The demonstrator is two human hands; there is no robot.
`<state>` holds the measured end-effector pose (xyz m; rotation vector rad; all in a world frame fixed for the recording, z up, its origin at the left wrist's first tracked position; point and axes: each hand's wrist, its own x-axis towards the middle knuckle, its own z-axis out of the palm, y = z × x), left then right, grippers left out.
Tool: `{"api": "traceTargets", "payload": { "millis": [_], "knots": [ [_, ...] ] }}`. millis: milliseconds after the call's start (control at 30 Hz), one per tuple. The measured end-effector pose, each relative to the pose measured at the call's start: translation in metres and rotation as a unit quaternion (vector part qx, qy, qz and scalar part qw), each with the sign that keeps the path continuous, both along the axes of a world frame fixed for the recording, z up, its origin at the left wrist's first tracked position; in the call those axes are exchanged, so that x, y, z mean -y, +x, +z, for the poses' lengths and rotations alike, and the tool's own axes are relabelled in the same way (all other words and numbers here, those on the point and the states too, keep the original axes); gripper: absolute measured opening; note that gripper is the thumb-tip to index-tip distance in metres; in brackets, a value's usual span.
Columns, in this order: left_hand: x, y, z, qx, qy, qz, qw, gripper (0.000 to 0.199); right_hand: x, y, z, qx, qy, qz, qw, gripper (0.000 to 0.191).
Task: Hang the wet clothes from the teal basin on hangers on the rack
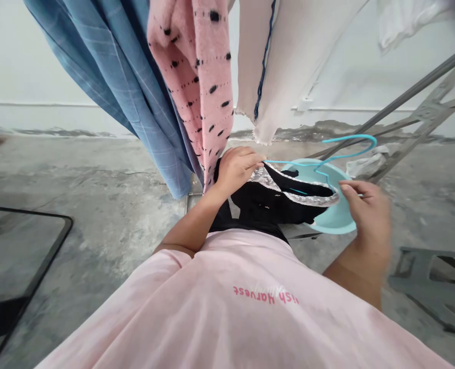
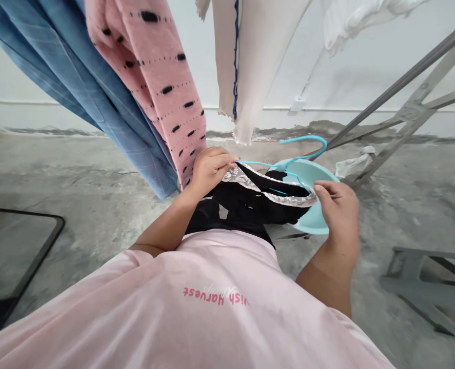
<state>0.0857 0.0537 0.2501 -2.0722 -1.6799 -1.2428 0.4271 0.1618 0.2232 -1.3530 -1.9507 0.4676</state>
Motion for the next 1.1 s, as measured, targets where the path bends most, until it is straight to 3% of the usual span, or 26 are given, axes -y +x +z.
{"api": "traceTargets", "payload": {
  "millis": [167, 333, 767, 867, 967, 1100],
  "knots": [
    [0.002, -0.001, 0.001, 0.009, 0.002, 0.005, 1.0, 0.03, 0.007, -0.014, 0.008, -0.024, -0.079, 0.005, 0.997, 0.041],
    [0.004, 0.0, 0.002, 0.006, 0.004, 0.007, 1.0, 0.029, 0.007, -0.014, 0.004, -0.011, -0.098, 0.011, 0.995, 0.035],
    [0.005, -0.001, 0.002, 0.02, 0.007, 0.01, 1.0, 0.029, 0.009, -0.009, 0.007, 0.06, -0.119, 0.071, 0.989, 0.06],
    [0.006, 0.0, 0.003, 0.029, 0.0, 0.013, 0.999, 0.03, 0.01, -0.012, 0.006, 0.037, -0.081, 0.031, 0.996, 0.054],
    [0.005, 0.001, 0.004, 0.035, -0.014, 0.006, 0.999, 0.03, 0.008, -0.013, 0.004, -0.002, -0.007, -0.05, 0.999, 0.042],
    [0.003, 0.005, 0.003, 0.009, -0.035, 0.004, 0.999, 0.025, 0.005, -0.012, 0.004, -0.041, 0.107, -0.152, 0.982, 0.032]
  ]
}}
